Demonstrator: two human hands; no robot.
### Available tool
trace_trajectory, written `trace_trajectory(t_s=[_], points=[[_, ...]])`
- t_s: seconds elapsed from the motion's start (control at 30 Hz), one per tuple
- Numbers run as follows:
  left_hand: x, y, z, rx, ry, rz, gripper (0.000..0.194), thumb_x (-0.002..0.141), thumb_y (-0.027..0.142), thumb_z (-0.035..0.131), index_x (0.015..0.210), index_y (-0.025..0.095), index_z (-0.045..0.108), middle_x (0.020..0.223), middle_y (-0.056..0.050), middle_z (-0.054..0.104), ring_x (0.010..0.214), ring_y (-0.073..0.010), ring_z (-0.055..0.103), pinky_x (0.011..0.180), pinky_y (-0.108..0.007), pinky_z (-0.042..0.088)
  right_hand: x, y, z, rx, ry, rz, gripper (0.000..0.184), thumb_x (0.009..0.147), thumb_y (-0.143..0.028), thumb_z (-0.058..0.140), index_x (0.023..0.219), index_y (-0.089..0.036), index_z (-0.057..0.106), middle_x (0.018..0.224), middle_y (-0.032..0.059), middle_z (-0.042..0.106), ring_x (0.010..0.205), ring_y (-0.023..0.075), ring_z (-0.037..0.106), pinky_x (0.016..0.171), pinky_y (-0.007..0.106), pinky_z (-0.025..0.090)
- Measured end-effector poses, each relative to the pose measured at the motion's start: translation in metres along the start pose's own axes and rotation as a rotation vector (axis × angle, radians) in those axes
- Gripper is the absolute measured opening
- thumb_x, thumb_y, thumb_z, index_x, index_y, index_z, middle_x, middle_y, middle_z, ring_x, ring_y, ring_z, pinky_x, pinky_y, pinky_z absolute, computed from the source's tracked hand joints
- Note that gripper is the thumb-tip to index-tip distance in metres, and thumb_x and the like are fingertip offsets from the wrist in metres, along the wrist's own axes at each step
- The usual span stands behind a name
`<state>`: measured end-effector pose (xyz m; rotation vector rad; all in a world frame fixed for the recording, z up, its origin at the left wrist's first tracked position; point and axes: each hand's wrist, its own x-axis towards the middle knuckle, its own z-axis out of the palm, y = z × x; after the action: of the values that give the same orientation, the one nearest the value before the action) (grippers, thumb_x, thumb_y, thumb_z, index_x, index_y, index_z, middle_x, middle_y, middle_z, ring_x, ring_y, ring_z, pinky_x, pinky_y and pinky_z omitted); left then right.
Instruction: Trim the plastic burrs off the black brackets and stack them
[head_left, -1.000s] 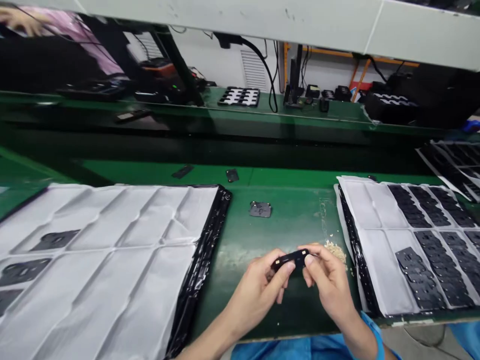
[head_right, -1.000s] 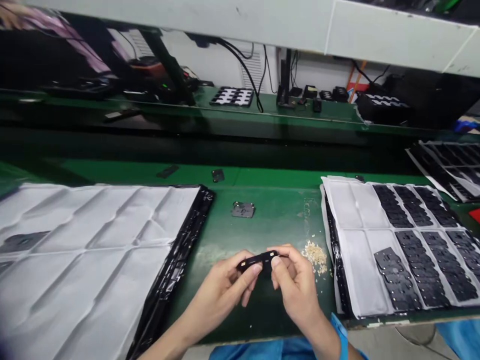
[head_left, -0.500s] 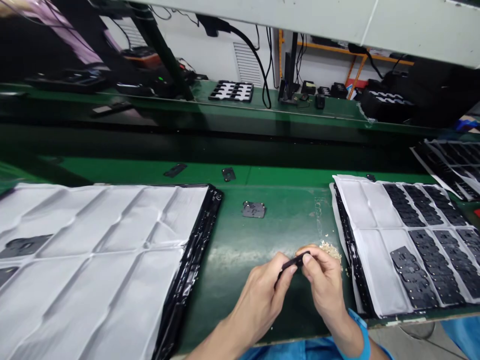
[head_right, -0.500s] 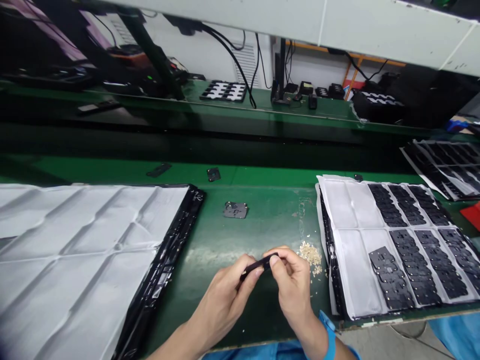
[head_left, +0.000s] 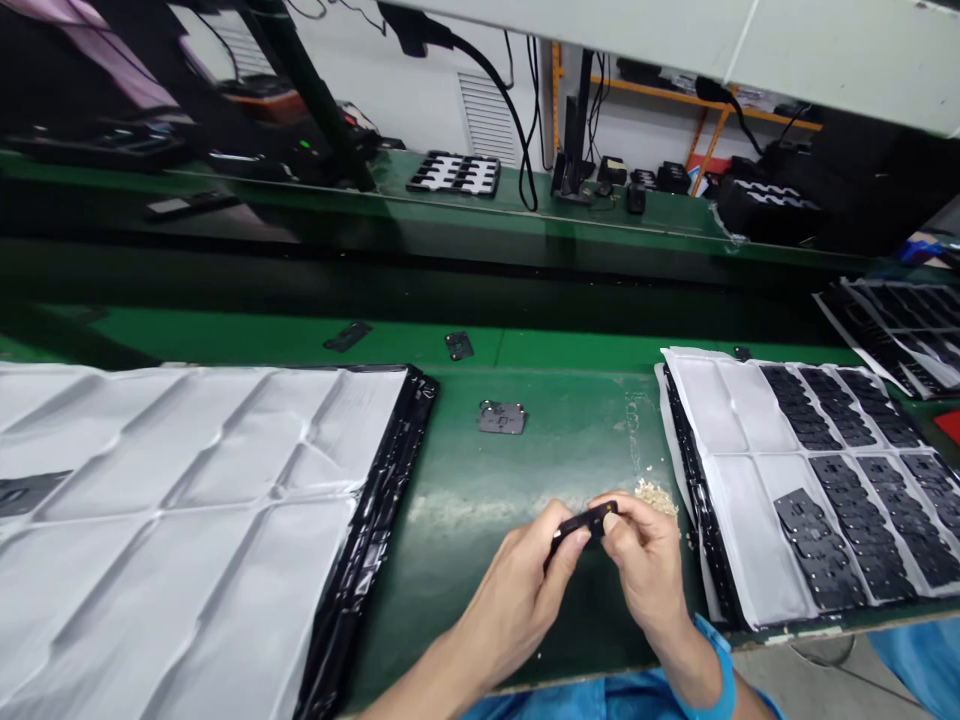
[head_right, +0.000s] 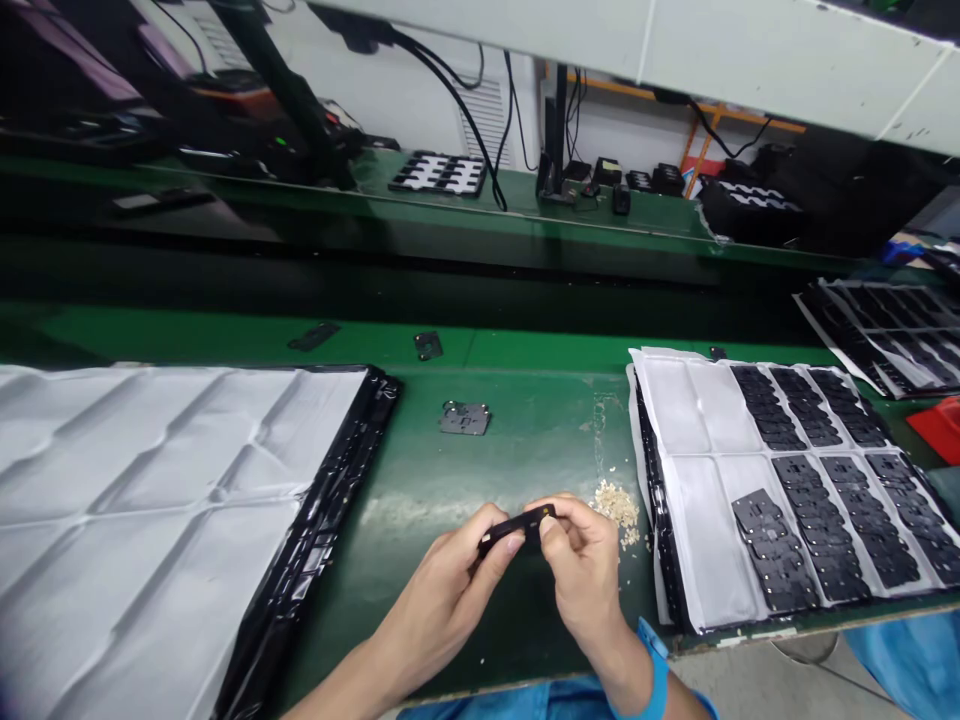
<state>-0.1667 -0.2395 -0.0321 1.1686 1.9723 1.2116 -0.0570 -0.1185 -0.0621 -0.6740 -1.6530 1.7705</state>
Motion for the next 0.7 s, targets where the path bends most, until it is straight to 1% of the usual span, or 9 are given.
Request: trace_trajectory(t_s=[0.1, 0.17, 0.23, 0.27, 0.33, 0.4, 0.5, 0.63, 0.7], points=[[0.004, -0.002, 0.002, -0.006, -0.022, -0.023, 0.030, 0.107, 0.039, 0.038, 0.081, 0.025, 0.042, 0.067, 0.006, 0.044, 0.058, -0.0148, 0.043, 0.059, -0.028, 0.032, -0.003, 0.001, -0.008, 0.020, -0.042, 0.026, 0.017, 0.092, -0.025, 0.064, 0.091, -0.021, 0.080, 0.069, -0.0012, 0.058, 0.055, 0.0118, 0.049, 0.052, 0.023, 0.043], [0.007, -0.002, 0.003, -0.015, -0.050, -0.035, 0.030, 0.107, 0.040, 0.038, 0.081, 0.025, 0.041, 0.068, 0.006, 0.045, 0.059, -0.0150, 0.044, 0.060, -0.028, 0.032, -0.004, 0.000, -0.015, 0.023, -0.095, 0.039, 0.018, 0.092, -0.023, 0.063, 0.098, -0.021, 0.079, 0.070, -0.0019, 0.058, 0.056, 0.0114, 0.050, 0.053, 0.022, 0.043], [0.011, -0.001, 0.005, -0.032, -0.089, -0.041, 0.029, 0.107, 0.040, 0.038, 0.083, 0.025, 0.042, 0.068, 0.006, 0.045, 0.060, -0.0154, 0.044, 0.061, -0.028, 0.032, -0.004, -0.003, -0.023, -0.003, -0.136, 0.043, 0.019, 0.093, -0.024, 0.063, 0.106, -0.021, 0.077, 0.070, -0.0024, 0.058, 0.058, 0.0120, 0.052, 0.055, 0.023, 0.045], [0.013, 0.000, 0.005, -0.047, -0.112, -0.038, 0.027, 0.107, 0.039, 0.038, 0.084, 0.025, 0.043, 0.069, 0.006, 0.047, 0.062, -0.0158, 0.045, 0.062, -0.029, 0.033, -0.004, -0.005, -0.027, -0.031, -0.137, 0.043, 0.019, 0.095, -0.026, 0.064, 0.108, -0.020, 0.076, 0.070, -0.0023, 0.058, 0.059, 0.0124, 0.054, 0.056, 0.023, 0.045], [0.016, 0.002, 0.006, -0.104, -0.153, -0.019, 0.027, 0.107, 0.039, 0.037, 0.087, 0.024, 0.047, 0.074, 0.004, 0.051, 0.067, -0.0166, 0.049, 0.066, -0.029, 0.036, -0.003, -0.010, -0.031, -0.106, -0.106, 0.039, 0.017, 0.099, -0.030, 0.064, 0.104, -0.019, 0.075, 0.069, -0.0021, 0.058, 0.058, 0.0127, 0.055, 0.055, 0.023, 0.045], [0.018, 0.002, 0.007, -0.200, -0.171, -0.003, 0.032, 0.108, 0.040, 0.034, 0.087, 0.023, 0.050, 0.075, 0.003, 0.052, 0.069, -0.0167, 0.049, 0.068, -0.029, 0.037, -0.003, -0.012, -0.032, -0.170, -0.060, 0.025, 0.021, 0.102, -0.033, 0.062, 0.095, -0.018, 0.073, 0.067, -0.0024, 0.057, 0.056, 0.0121, 0.054, 0.053, 0.023, 0.043], [0.019, -0.002, 0.012, -0.339, -0.125, -0.031, 0.040, 0.109, 0.045, 0.030, 0.081, 0.023, 0.047, 0.070, 0.004, 0.047, 0.064, -0.0154, 0.044, 0.064, -0.029, 0.035, -0.005, -0.012, -0.030, -0.192, -0.043, -0.019, 0.024, 0.105, -0.033, 0.059, 0.090, -0.018, 0.071, 0.069, -0.0017, 0.057, 0.056, 0.0118, 0.055, 0.054, 0.023, 0.044], [0.018, -0.011, 0.022, -0.430, -0.043, -0.102, 0.041, 0.109, 0.049, 0.032, 0.081, 0.023, 0.045, 0.067, 0.005, 0.041, 0.061, -0.0144, 0.037, 0.060, -0.028, 0.032, -0.010, -0.008, -0.027, -0.169, -0.061, -0.069, 0.021, 0.107, -0.030, 0.057, 0.097, -0.019, 0.071, 0.080, 0.0003, 0.060, 0.059, 0.0113, 0.057, 0.057, 0.024, 0.046], [0.018, -0.014, 0.026, -0.465, -0.032, -0.130, 0.040, 0.109, 0.052, 0.033, 0.083, 0.023, 0.044, 0.069, 0.006, 0.040, 0.062, -0.0143, 0.037, 0.059, -0.026, 0.032, -0.011, -0.006, -0.027, -0.167, -0.070, -0.085, 0.020, 0.108, -0.029, 0.056, 0.100, -0.019, 0.072, 0.084, 0.0013, 0.062, 0.061, 0.0114, 0.058, 0.058, 0.024, 0.047]])
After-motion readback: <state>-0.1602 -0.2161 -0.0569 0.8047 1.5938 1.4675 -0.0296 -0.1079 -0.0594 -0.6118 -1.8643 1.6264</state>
